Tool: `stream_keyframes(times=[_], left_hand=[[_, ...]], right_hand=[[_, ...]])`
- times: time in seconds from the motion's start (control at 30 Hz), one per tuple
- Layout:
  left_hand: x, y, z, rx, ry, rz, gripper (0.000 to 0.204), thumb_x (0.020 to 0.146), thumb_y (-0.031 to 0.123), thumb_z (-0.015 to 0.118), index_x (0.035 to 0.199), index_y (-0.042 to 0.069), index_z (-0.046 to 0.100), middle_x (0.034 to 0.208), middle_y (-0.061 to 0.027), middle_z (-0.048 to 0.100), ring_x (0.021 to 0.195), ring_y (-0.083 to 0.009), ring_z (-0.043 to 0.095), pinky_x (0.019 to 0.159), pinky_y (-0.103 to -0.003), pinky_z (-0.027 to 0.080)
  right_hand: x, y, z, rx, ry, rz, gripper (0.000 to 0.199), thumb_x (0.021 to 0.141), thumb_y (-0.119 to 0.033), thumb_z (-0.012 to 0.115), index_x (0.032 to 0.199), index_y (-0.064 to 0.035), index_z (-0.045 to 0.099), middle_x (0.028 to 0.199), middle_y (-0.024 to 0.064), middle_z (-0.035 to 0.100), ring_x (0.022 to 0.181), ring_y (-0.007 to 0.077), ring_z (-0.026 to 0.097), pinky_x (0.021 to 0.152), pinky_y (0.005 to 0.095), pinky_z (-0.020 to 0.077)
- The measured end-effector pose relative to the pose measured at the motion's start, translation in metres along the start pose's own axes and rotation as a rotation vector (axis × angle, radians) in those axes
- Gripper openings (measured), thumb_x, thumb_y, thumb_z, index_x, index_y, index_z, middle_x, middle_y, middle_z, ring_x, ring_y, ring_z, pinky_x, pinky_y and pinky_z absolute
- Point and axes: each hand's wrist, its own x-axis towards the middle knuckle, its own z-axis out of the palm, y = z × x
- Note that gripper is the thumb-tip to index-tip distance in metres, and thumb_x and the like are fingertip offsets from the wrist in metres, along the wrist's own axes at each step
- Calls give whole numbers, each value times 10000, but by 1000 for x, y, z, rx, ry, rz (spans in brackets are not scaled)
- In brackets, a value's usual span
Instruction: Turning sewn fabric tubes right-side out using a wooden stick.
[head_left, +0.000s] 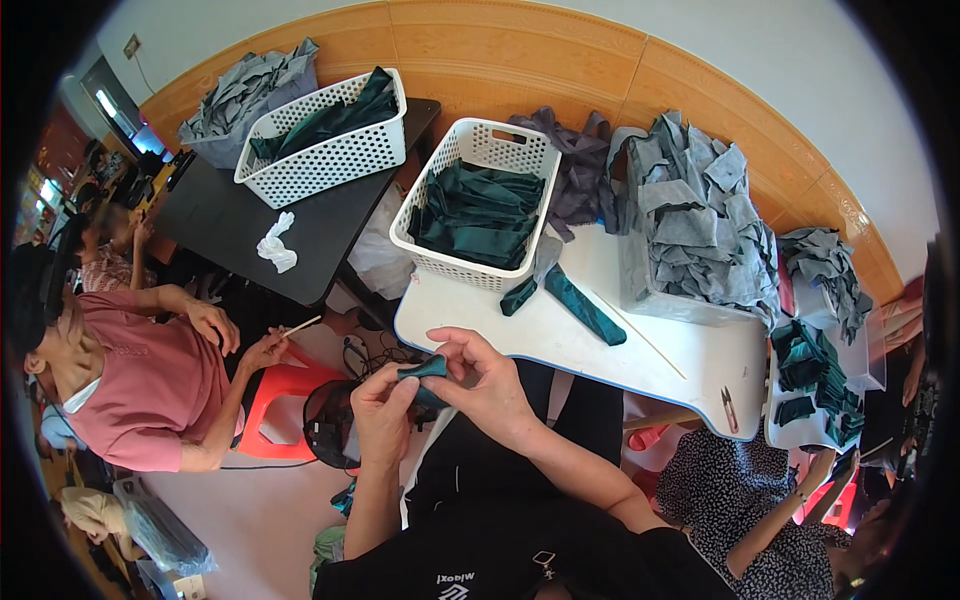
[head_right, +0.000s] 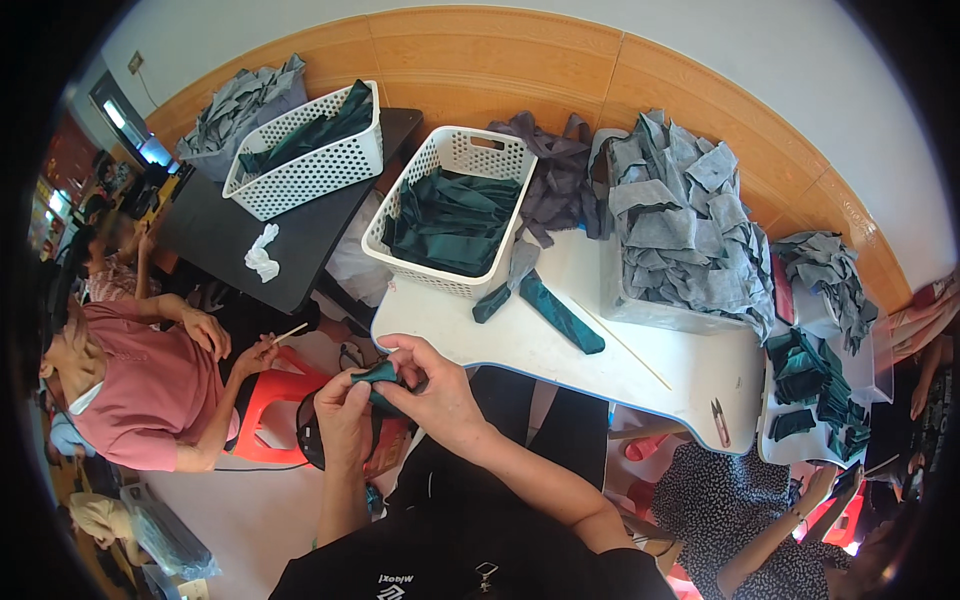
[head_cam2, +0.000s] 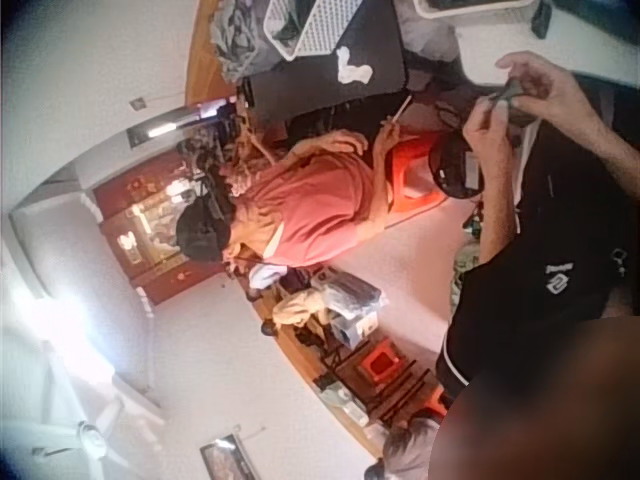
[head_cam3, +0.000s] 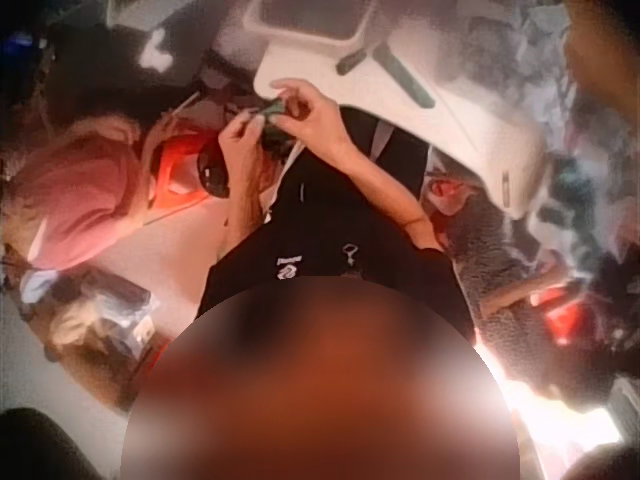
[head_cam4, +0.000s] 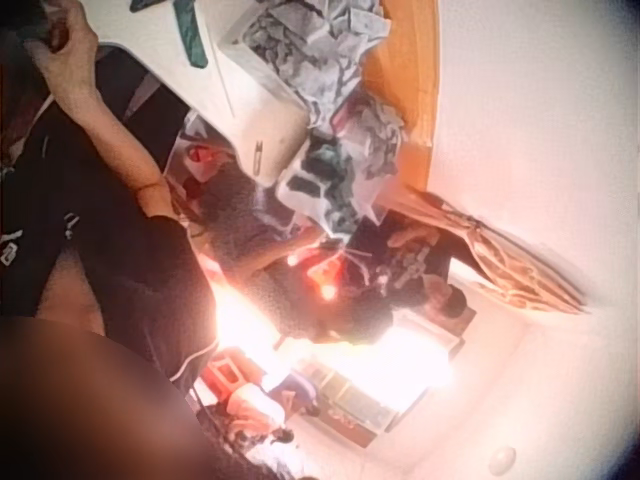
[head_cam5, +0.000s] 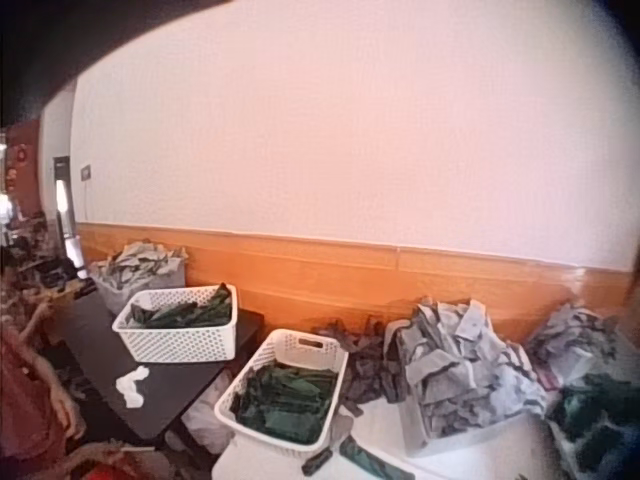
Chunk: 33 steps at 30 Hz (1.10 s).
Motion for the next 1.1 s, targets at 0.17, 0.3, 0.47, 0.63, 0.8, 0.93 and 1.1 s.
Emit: stream_keyframes(times=[0.17,0.3,0.47,0.63,0.8,0.93,1.1], left_hand=[[0,-1,-3,1,46,-23,66,838,6,648,873,-47,668,772,2,564,690,-65,501,643,-214,405],[-3,-5,-11,10,42,-67,70,834,8,658,883,-40,674,747,10,556,681,-58,494,645,-204,396],[-5,-13,-14,-5,67,-81,70,833,14,662,882,-34,677,785,-10,601,708,-71,530,660,-203,408],[-3,-11,-9,-107,65,-64,84,833,10,658,907,-28,674,825,-37,635,752,-101,580,712,-219,442],[3,-7,-6,-58,-12,45,139,837,15,650,971,-19,645,862,-51,647,772,-116,602,747,-236,475],[7,-8,-8,-315,148,-130,103,849,21,632,947,-11,631,883,-56,656,781,-108,618,732,-237,498],[11,-4,-20,-402,168,-174,91,856,21,629,941,-8,645,879,-53,667,760,-101,629,706,-231,502]], right_hand=[[2,1,-3,30,-48,60,238,813,-21,685,1047,-30,647,849,-22,546,702,39,442,675,184,400],[0,4,0,-41,28,-31,167,799,-11,679,966,-17,679,860,-2,582,688,45,458,662,191,405],[1,6,3,-39,46,-64,166,782,12,673,944,-16,694,879,8,591,682,55,452,665,192,400],[2,5,4,-42,36,-60,175,783,6,677,954,-23,697,887,4,593,688,55,438,665,192,393],[2,2,3,-8,-38,10,222,816,-64,684,1037,-39,679,906,7,602,772,69,497,731,201,423],[1,6,8,-179,-54,-65,249,817,-85,706,1058,-33,669,906,32,600,771,77,530,741,219,459],[-4,20,13,-260,-106,81,218,828,-121,704,1022,-26,676,870,43,616,737,97,560,706,240,476]])
